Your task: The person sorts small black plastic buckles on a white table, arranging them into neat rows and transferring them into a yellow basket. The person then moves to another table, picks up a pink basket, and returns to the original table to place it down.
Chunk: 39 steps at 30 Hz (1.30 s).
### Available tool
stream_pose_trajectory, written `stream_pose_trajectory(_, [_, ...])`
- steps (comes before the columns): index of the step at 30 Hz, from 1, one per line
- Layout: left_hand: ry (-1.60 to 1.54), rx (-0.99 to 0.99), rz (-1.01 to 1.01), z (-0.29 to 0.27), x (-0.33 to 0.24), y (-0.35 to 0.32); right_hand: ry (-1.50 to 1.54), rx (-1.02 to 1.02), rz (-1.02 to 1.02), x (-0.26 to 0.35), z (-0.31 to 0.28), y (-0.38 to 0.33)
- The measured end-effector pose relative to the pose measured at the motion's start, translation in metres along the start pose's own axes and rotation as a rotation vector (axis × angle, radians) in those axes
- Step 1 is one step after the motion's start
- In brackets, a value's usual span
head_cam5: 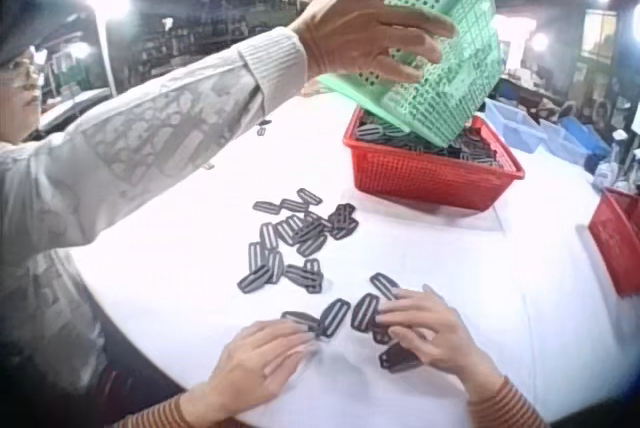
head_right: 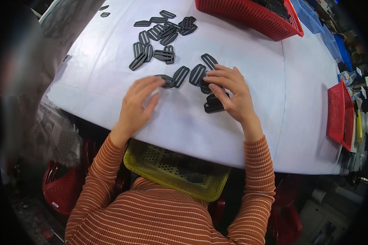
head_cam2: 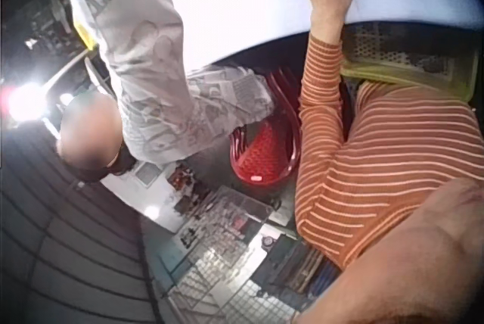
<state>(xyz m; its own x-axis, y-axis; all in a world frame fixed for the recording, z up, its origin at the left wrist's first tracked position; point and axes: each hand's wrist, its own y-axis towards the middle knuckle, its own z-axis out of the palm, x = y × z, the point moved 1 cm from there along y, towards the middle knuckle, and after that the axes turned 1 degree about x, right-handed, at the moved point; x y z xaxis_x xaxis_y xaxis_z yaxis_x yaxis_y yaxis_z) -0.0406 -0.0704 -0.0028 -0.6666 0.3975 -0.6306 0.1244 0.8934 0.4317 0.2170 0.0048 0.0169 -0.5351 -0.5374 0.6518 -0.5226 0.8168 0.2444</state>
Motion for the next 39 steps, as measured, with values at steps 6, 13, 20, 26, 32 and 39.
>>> stream_pose_trajectory(6, [0.273,0.042,0.024,0.014,0.018,-0.006,-0.215,-0.09,-0.125,0.019,0.021,-0.01])
stream_pose_trajectory(13, [0.162,0.18,0.117,0.003,-0.022,-0.034,-0.496,0.011,-0.189,0.023,0.061,0.012])
stream_pose_trajectory(20, [0.077,0.055,-0.026,0.01,-0.012,-0.009,-0.356,-0.097,-0.091,0.039,0.037,0.001])
stream_pose_trajectory(26, [0.211,0.181,0.056,0.03,-0.02,0.011,-0.228,-0.253,0.118,-0.003,0.008,0.014])
stream_pose_trajectory(32, [0.192,0.139,0.03,0.026,-0.015,0.008,-0.472,-0.154,-0.076,-0.034,0.015,0.033])
stream_pose_trajectory(39, [0.192,0.109,0.115,0.052,-0.035,0.039,-0.517,-0.19,-0.078,-0.029,0.014,0.031])
